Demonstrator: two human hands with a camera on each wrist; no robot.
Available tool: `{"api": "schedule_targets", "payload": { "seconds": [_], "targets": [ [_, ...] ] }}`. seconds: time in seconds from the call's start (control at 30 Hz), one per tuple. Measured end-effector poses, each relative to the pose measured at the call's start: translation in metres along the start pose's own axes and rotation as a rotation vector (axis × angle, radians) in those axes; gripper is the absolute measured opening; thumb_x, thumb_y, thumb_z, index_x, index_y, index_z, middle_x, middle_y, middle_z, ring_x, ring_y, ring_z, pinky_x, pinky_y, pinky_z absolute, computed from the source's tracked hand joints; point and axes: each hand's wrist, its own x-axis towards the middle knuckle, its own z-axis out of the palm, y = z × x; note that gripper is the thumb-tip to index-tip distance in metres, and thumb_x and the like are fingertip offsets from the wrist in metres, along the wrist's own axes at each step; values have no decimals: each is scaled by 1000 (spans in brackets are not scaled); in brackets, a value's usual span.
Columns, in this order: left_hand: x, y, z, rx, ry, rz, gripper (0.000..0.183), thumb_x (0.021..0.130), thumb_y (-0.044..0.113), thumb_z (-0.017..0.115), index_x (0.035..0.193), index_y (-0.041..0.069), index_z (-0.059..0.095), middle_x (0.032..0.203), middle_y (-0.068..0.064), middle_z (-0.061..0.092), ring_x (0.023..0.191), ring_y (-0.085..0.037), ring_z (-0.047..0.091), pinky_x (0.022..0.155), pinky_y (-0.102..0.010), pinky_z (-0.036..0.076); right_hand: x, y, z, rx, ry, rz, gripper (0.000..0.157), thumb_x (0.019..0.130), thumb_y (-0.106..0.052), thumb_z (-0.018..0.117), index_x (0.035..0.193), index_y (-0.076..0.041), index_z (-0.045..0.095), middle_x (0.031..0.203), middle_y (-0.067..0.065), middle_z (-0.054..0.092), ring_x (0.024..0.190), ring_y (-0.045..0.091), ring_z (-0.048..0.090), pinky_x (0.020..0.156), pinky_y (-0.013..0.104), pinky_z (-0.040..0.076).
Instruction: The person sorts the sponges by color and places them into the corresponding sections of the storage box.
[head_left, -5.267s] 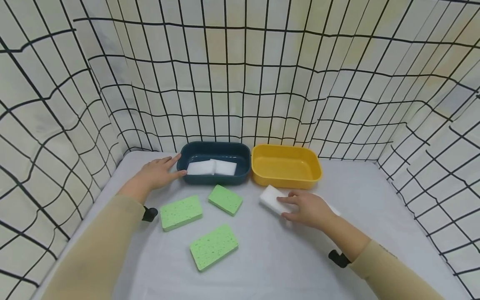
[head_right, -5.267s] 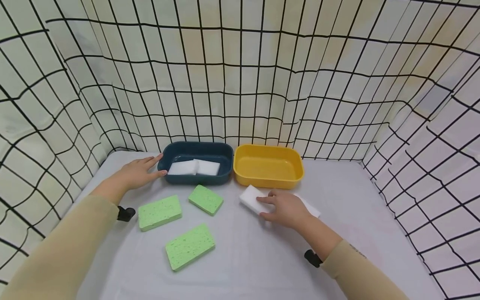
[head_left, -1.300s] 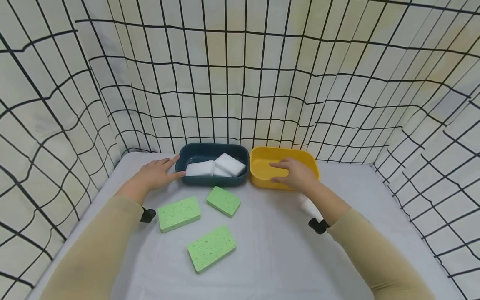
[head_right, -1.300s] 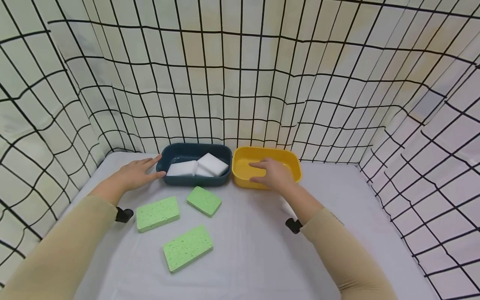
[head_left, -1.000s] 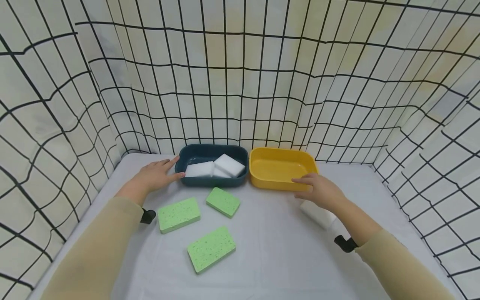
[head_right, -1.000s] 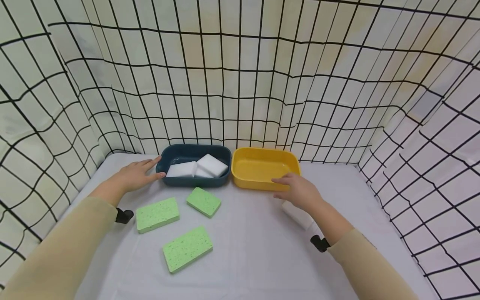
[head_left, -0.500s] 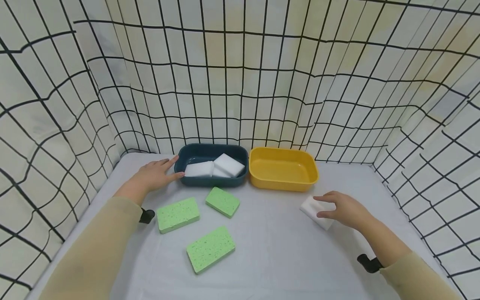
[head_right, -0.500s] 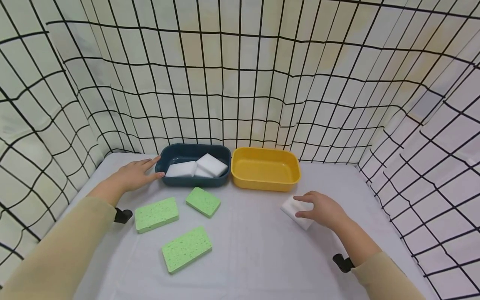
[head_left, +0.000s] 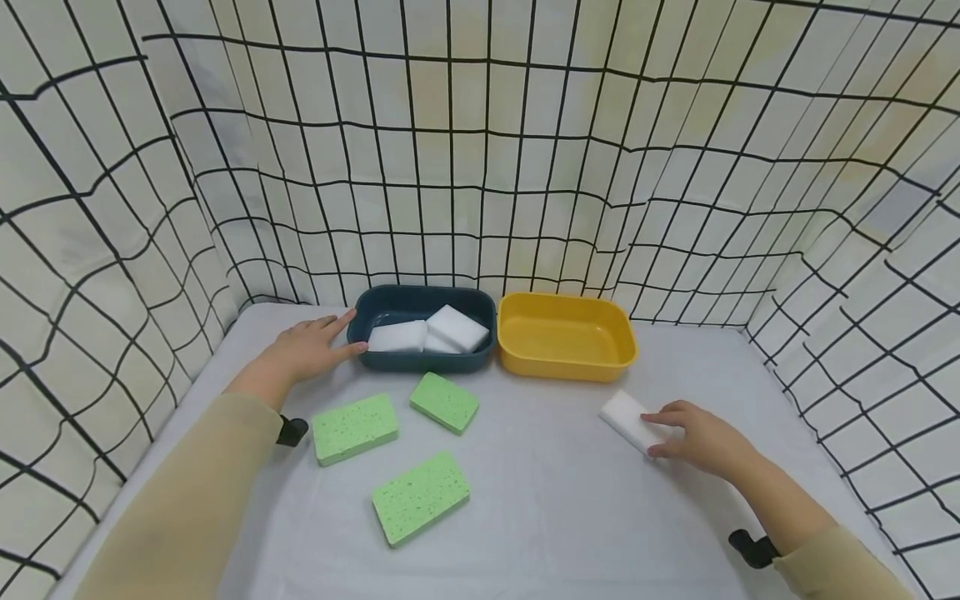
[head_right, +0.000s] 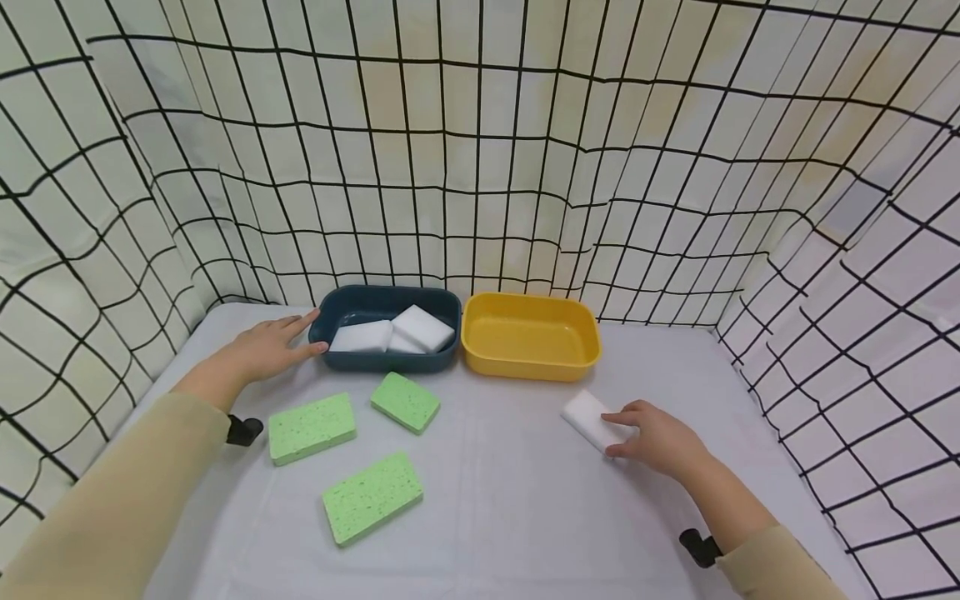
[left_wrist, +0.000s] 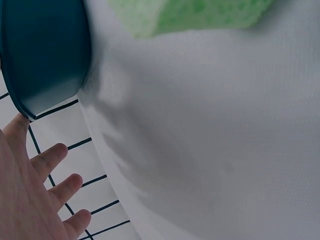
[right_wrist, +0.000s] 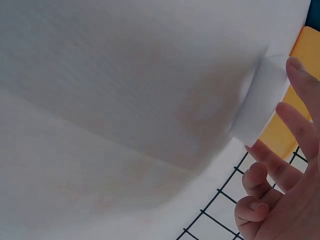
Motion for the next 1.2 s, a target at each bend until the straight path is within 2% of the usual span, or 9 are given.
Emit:
{"api": "schedule_targets", "payload": {
  "seconds": [0.1, 0.37, 0.47, 0.67, 0.87, 1.07, 1.2],
  "targets": [
    [1, -1, 0, 1, -1, 6, 96, 91, 81, 25, 161, 18, 6, 159, -28, 19, 139, -59, 18, 108, -74, 17, -1, 0, 1, -10, -6, 5, 67, 77, -51, 80, 135, -22, 65, 135, 18, 54, 120, 43, 51, 94, 62, 46],
    [0, 0, -1, -3, -4, 0, 98, 90, 82, 25, 161, 18, 6, 159, -29, 18, 139, -59, 17, 109, -73, 17, -4, 1, 1, -30, 18, -19, 69, 77, -53, 80, 136, -23, 63, 126, 13, 59, 110, 35, 58, 87, 54, 50],
    [1, -2, 0, -6, -3, 0, 97, 90, 81, 25, 161, 18, 6, 159, -29, 18, 139, -59, 17, 109, -73, 16, -4, 1, 0, -35, 27, -18, 66, 79, -52, 79, 136, -23, 63, 125, 13, 59, 111, 35, 58, 90, 55, 50],
    [-1, -2, 1, -29, -15, -5, 98, 90, 82, 25, 161, 19, 5, 160, -28, 17, 140, -58, 15, 110, -72, 13, -6, -1, -9, -44, 67, -48, 63, 83, -51, 76, 137, -22, 63, 129, 17, 57, 114, 40, 55, 92, 59, 48],
    [-1, -1, 1, -26, -8, 6, 97, 91, 81, 26, 161, 18, 6, 159, -29, 18, 140, -59, 16, 110, -73, 15, -8, -7, -20, -30, 87, -85, 61, 84, -48, 76, 137, -22, 62, 130, 18, 56, 113, 39, 56, 91, 58, 50],
    [1, -1, 2, -13, -11, 3, 99, 89, 83, 24, 161, 19, 5, 159, -28, 18, 140, -58, 17, 109, -73, 17, -8, -17, -35, 18, 105, -152, 57, 86, -42, 77, 137, -21, 63, 131, 16, 56, 99, 31, 57, 78, 42, 55],
    [1, -2, 1, -10, -8, 5, 98, 89, 83, 24, 161, 19, 5, 159, -29, 18, 140, -58, 17, 109, -73, 17, -2, -31, -44, 22, 106, -173, 61, 84, -50, 76, 137, -24, 62, 132, 13, 56, 97, 28, 55, 73, 34, 51]
  ]
}}
